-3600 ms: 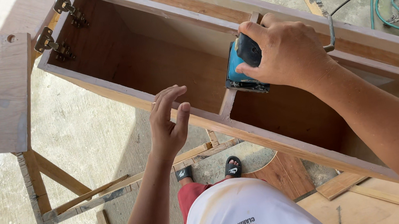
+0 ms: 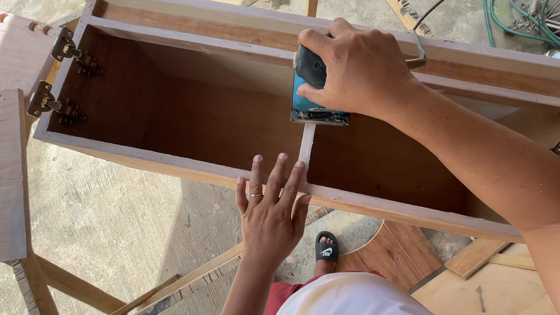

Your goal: The person sands the interior and edges of a wooden cabinet using a power sander.

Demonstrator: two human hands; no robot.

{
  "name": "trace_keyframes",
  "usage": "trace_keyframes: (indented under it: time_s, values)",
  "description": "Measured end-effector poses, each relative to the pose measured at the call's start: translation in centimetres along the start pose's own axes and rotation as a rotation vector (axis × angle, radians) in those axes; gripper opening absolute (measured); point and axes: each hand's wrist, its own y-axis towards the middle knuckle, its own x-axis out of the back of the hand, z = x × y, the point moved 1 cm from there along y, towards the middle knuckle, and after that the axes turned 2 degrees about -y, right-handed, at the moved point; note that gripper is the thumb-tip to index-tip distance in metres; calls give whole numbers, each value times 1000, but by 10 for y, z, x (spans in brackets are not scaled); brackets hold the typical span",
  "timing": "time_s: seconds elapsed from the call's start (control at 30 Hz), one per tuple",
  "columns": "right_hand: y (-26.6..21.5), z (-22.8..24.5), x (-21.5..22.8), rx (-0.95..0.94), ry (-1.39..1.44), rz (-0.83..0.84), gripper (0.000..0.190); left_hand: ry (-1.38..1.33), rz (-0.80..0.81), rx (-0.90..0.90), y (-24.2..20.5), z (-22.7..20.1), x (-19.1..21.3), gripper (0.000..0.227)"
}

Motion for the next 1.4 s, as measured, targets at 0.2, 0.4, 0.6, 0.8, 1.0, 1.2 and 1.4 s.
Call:
trace_keyframes:
  time_s: [0.2, 0.4, 0.6, 0.8, 1.0, 1.2, 1.4]
  values:
    - [-12, 1, 13, -12, -14, -14, 64, -15, -34, -48, -2, 8, -5, 41]
    - [19, -44, -17, -179, -6, 3, 63, -48, -78, -54, -6, 14, -13, 37]
    - [9, -23, -10, -126, 91, 75, 67, -69, -151, -75, -11, 19, -22, 34]
    - [6, -10, 1, -51, 144, 76, 63, -245, -241, -65, -8, 24, -18, 7]
    - [-9, 2, 7, -38, 137, 120, 67, -555, -321, -16, -9, 37, 12, 23]
    - [-45, 42, 32, 69, 178, 138, 60, -570, -390, 99, 4, 42, 33, 22]
    - [-50, 56, 52, 191, 268, 265, 60, -608, -435, 189, 9, 45, 36, 21]
